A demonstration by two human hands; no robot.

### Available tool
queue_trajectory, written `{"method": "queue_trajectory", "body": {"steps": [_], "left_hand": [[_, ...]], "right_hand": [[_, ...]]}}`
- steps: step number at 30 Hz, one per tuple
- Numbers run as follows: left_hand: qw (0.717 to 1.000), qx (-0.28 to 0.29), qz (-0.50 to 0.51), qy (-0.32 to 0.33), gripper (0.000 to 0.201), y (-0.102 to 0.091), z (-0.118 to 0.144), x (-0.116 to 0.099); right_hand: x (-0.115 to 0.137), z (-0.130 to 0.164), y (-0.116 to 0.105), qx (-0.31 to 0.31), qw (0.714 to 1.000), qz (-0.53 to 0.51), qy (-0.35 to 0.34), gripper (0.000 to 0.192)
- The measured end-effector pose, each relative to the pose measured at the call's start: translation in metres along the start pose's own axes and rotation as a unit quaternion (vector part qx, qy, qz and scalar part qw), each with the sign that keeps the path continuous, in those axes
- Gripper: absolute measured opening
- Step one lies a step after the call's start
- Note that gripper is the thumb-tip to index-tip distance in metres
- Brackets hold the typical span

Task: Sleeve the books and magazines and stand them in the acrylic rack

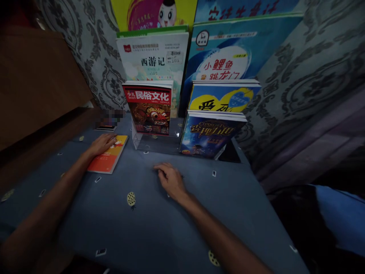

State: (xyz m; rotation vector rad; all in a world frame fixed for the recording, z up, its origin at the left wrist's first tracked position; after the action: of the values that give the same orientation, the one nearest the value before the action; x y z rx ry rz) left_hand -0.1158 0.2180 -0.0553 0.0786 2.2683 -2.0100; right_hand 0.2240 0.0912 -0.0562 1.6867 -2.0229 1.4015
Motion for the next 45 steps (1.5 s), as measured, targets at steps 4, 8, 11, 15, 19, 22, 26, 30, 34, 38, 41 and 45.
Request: {"method": "queue_trajectory", "body": {"steps": [4, 8, 11, 15, 19, 22, 26, 30, 34, 38, 41, 45], "left_hand": [[1.0, 0.001, 0.004, 0.008, 0.055, -0.003, 0.011, -0.007], [1.0, 0.004, 0.013, 0.007, 0.055, -0.004, 0.023, -0.012], [1.0, 0.008, 0.012, 0.003, 0.056, -0.003, 0.034, -0.015], [1.0, 0.012, 0.013, 0.007, 0.057, -0.003, 0.048, -0.022], [1.0, 0.011, 0.016, 0.007, 0.057, -0.004, 0.062, -0.028], [1.0, 0.0, 0.014, 0.015, 0.056, -0.004, 0.071, -0.033], [1.0, -0.005, 0.011, 0.022, 0.056, -0.003, 0.082, -0.039], [1.0, -0.002, 0.009, 0.025, 0.054, -0.002, 0.092, -0.048], [1.0, -0.003, 0.009, 0.02, 0.052, -0.003, 0.103, -0.061], [1.0, -0.003, 0.005, 0.012, 0.051, -0.005, 0.115, -0.076], [1.0, -0.009, -0.002, 0.001, 0.049, -0.007, 0.124, -0.09], [1.0, -0.016, -0.01, -0.016, 0.046, -0.01, 0.135, -0.118]], "right_hand": [[0.002, -0.001, 0.0, 0.001, 1.0, 0.002, -0.003, 0.034], [0.003, -0.001, -0.001, 0.005, 1.0, 0.006, -0.006, 0.036], [0.003, 0.0, -0.001, 0.004, 1.0, 0.007, -0.01, 0.036], [0.002, 0.0, 0.0, 0.005, 1.0, 0.009, -0.011, 0.035], [0.002, 0.001, 0.001, 0.003, 1.0, 0.005, -0.004, 0.034], [0.002, 0.001, 0.001, 0.002, 1.0, 0.005, -0.002, 0.033], [0.003, 0.001, 0.001, 0.005, 1.0, 0.008, -0.003, 0.032], [0.002, 0.002, 0.001, 0.007, 1.0, 0.014, -0.004, 0.033], [0.003, 0.002, 0.003, 0.015, 1.0, 0.02, -0.006, 0.032], [0.004, 0.003, 0.003, 0.016, 1.0, 0.021, -0.008, 0.032], [0.003, 0.003, 0.003, 0.013, 1.0, 0.027, -0.007, 0.033], [-0.007, 0.003, -0.001, -0.009, 0.998, 0.057, 0.021, 0.033]]}}
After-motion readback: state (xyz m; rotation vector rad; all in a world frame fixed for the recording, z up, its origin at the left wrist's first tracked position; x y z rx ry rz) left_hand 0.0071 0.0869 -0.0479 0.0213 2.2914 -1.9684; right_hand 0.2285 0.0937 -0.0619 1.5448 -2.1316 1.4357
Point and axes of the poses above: each hand's wrist, its own z-axis away from the middle knuckle, its own y-axis out of the palm, x = y × z, the point moved 8 cm from there along -z, towards the middle knuckle, and after that the axes turned 13 degrees about -y, right-handed, at the moved point
